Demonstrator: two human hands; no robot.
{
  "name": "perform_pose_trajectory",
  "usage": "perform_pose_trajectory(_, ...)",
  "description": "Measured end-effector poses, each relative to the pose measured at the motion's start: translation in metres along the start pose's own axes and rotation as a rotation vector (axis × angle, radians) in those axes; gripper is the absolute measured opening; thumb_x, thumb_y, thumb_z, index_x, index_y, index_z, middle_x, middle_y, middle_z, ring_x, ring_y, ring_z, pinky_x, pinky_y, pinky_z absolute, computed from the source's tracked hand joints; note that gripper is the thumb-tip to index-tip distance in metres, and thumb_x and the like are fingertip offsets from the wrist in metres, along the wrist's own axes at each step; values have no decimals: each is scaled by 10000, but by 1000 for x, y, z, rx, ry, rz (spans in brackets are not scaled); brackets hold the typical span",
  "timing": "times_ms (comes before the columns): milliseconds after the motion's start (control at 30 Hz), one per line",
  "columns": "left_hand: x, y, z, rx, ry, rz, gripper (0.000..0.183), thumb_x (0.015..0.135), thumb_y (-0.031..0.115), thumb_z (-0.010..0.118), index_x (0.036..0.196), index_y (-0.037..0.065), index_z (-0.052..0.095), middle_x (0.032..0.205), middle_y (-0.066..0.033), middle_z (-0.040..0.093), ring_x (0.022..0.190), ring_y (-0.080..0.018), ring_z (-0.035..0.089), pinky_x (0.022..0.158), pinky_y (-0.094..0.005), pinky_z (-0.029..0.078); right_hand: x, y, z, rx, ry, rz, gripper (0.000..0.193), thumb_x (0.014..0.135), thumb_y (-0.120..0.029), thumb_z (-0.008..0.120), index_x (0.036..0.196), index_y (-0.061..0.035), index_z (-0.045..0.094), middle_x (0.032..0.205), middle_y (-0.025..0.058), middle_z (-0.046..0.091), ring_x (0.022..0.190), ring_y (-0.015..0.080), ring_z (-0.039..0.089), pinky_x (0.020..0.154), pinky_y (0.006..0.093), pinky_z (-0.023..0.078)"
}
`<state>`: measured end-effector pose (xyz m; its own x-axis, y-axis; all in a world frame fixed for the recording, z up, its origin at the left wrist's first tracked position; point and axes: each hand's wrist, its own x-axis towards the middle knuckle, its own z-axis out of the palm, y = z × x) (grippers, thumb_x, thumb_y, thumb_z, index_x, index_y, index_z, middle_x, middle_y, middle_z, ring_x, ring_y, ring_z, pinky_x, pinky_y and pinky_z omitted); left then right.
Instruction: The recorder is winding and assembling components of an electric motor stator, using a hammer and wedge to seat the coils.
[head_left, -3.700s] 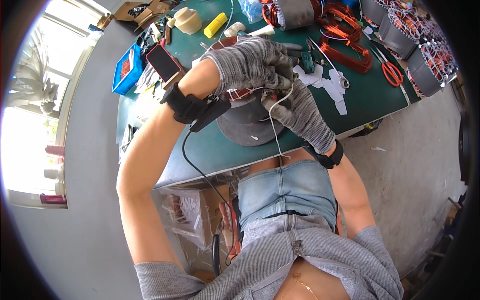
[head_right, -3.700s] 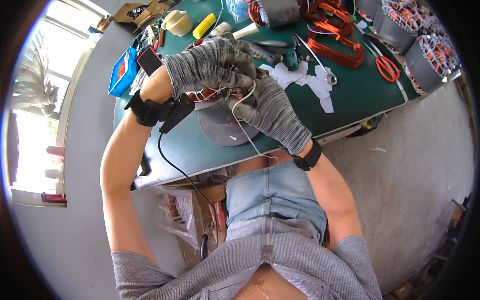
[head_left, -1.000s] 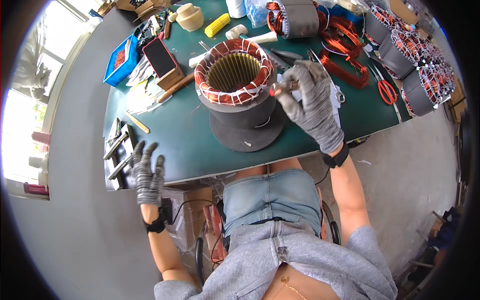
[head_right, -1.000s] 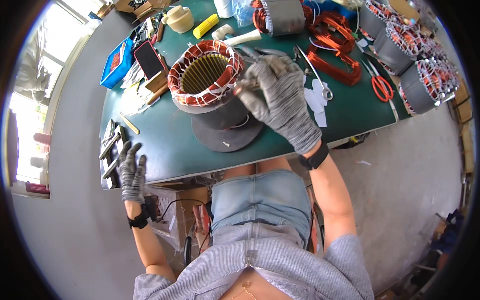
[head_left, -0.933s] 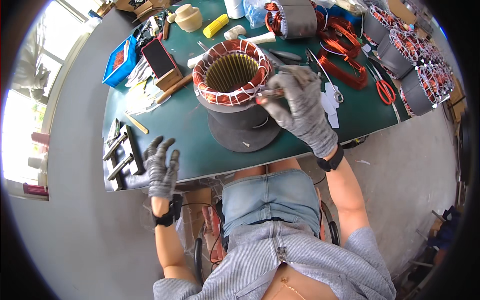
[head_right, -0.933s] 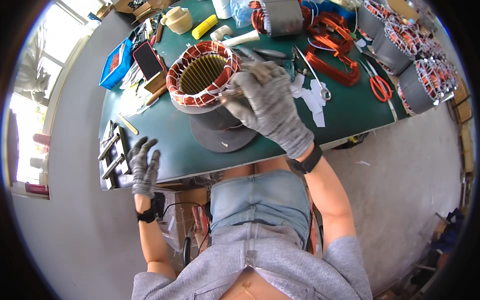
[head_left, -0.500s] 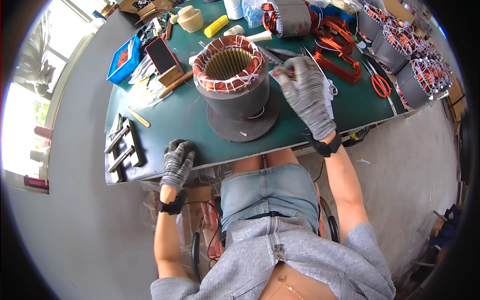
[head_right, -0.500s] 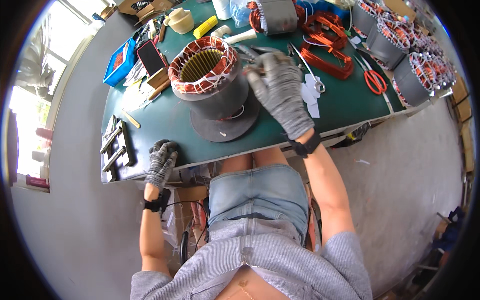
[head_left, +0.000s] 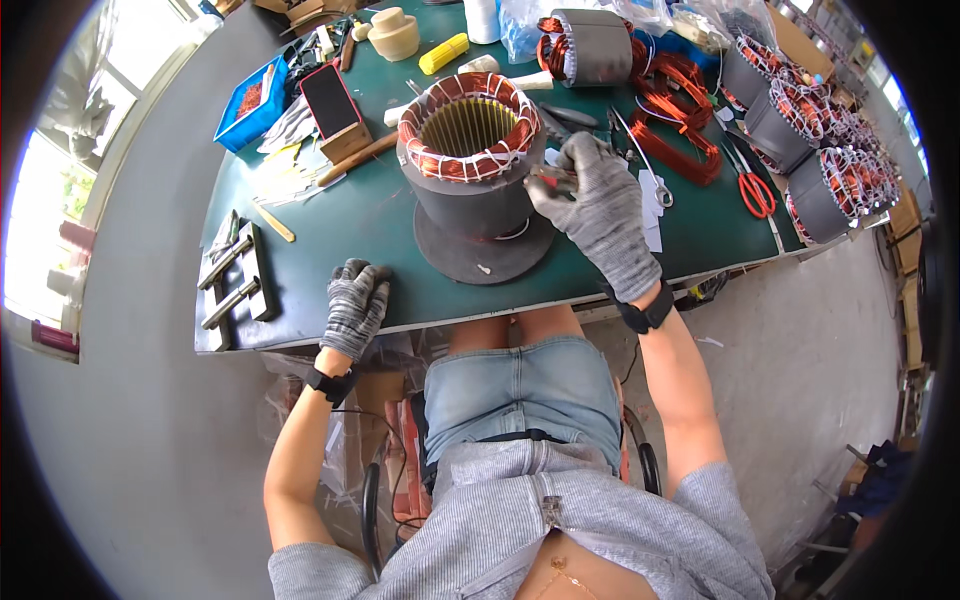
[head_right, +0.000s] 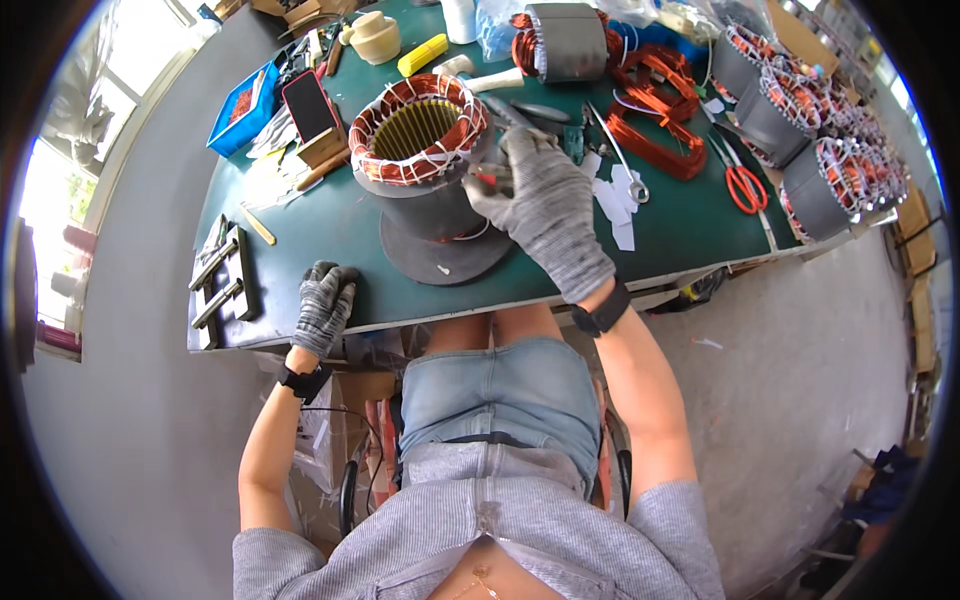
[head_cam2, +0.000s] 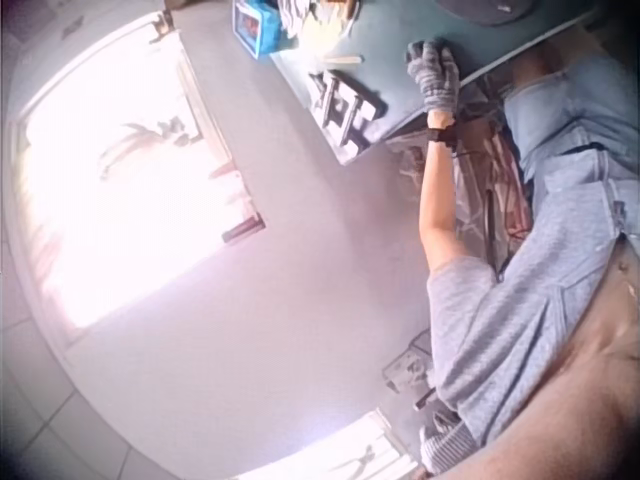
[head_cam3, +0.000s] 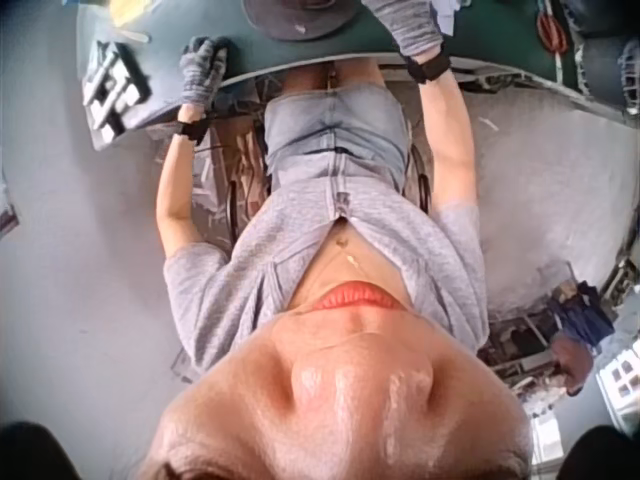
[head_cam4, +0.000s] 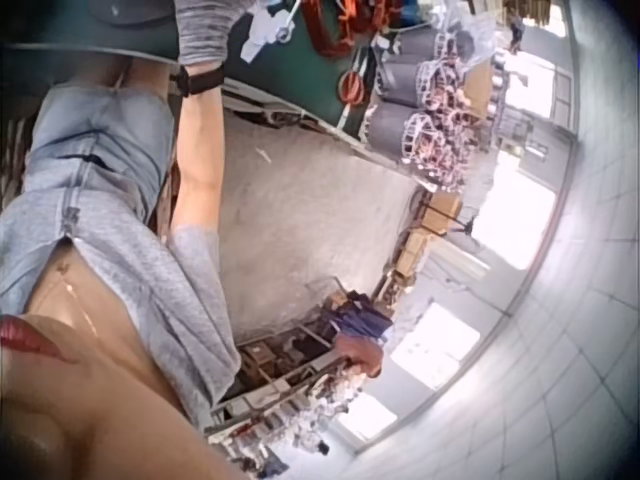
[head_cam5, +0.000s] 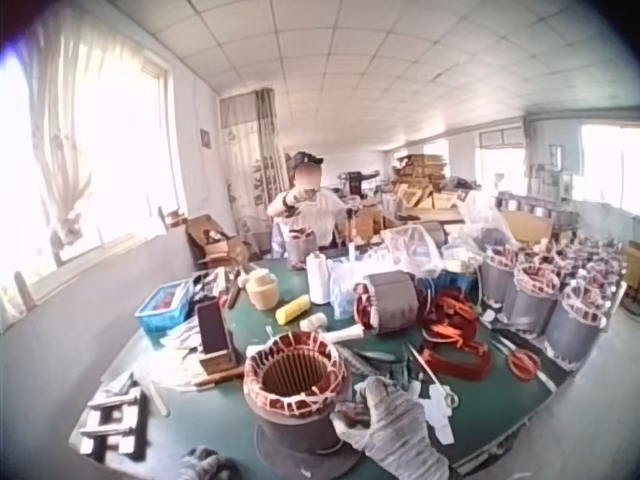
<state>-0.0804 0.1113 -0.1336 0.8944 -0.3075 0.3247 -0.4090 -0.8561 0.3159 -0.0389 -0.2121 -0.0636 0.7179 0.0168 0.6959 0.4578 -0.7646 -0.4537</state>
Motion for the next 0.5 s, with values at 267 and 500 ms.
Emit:
perform_pose_trajectory(267, 6, -5, 6, 30, 96, 1, 199, 752, 77, 599, 949, 84, 632, 941, -126, 565, 891, -338, 508, 799, -434, 408, 2, 7, -5, 44, -121, -10, 391, 735, -254, 741, 976, -56, 506, 834, 111, 527, 705, 249, 554, 676, 349, 479)
perform_pose_trajectory(500, -1, -19, -16, 161, -190, 291, 434, 744, 152, 598, 1162, 52, 539, 1167, -178, 501, 1092, -391, 455, 951, -505, 355, -73, 81, -20, -244, -479, 13, 274, 809, -316, 626, 895, -61, 574, 836, 122, 583, 758, 308, 585, 626, 422, 467)
